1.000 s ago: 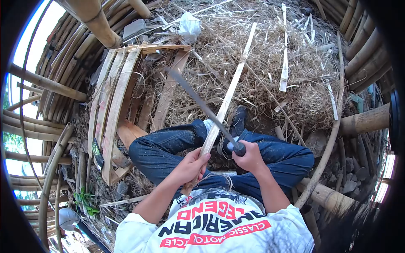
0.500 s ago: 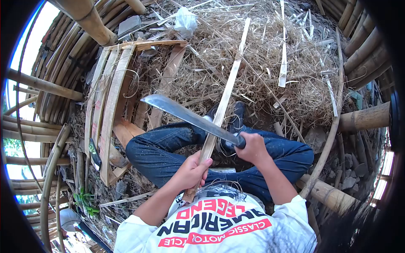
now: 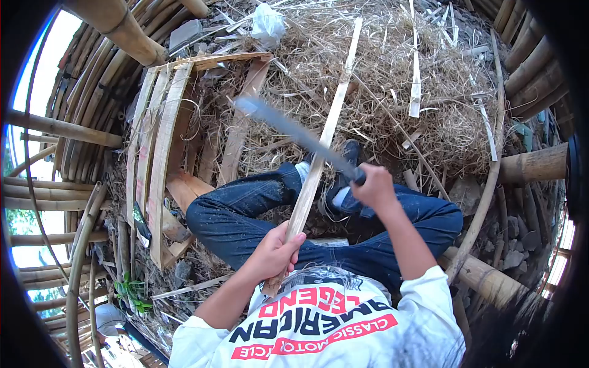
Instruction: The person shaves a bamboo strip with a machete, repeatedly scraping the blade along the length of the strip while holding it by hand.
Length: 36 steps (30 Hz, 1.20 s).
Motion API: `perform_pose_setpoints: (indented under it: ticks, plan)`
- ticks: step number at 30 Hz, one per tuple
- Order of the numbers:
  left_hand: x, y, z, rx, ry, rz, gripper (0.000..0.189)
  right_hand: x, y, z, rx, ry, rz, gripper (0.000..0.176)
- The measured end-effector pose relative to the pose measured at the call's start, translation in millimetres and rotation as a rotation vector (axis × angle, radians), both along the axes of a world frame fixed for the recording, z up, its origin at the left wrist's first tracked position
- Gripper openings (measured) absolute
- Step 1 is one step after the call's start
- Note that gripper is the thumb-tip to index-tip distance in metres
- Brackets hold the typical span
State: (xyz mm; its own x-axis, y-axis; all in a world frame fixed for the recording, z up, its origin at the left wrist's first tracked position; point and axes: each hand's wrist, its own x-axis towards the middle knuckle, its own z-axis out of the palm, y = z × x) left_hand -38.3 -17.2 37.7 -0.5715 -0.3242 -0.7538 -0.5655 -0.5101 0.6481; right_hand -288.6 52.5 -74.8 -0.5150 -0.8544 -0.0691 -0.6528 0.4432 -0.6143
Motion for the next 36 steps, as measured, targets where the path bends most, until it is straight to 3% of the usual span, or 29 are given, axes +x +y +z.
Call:
perform_pose_setpoints:
  ticks: [3, 9, 16, 19, 22, 24, 26, 32, 34, 36]
  plan:
    - [1, 1, 1, -0.002, 0.001, 0.008, 0.019, -15, -5, -8, 0.013, 0.013, -0.033, 0.021]
    - [2, 3, -9, 0.004, -0.019, -0.011, 0.021, 22, 1, 23, -0.019, 0.063, 0.279, 0.02]
    - [13, 2, -1, -0.018, -0.052, -0.011, 0.022, -15, -27, -6, 0.059, 0.09, 0.038, 0.021]
    - [18, 2, -7, 0.038, 0.006, 0.037, 0.021, 4, -20, 3, -0.038, 0.044, 0.107, 0.023]
    - [19, 2, -3, 0.002, -0.06, 0.02, 0.019, 11, -19, 7, 0.025, 0.031, 0.284, 0.026]
    - [33, 6, -12, 0.007, -0.076, 0.019, 0.018, -3, -28, -8, 0.031, 0.117, 0.233, 0.025]
    - [43, 5, -18, 0.016, -0.062, 0.056, 0.018, -14, -40, -18, 0.098, 0.04, 0.06, 0.02]
    - [59, 7, -20, 0.157, -0.004, 0.087, 0.022, 4, -35, -21, -0.073, 0.049, 0.079, 0.022]
    - [60, 11, -14, 0.167, -0.043, 0.097, 0.023, -5, -32, -24, -0.118, 0.089, 0.212, 0.022]
    - [69, 9, -15, 0.154, -0.069, 0.066, 0.023, -25, -42, -37, -0.084, 0.172, 0.128, 0.025]
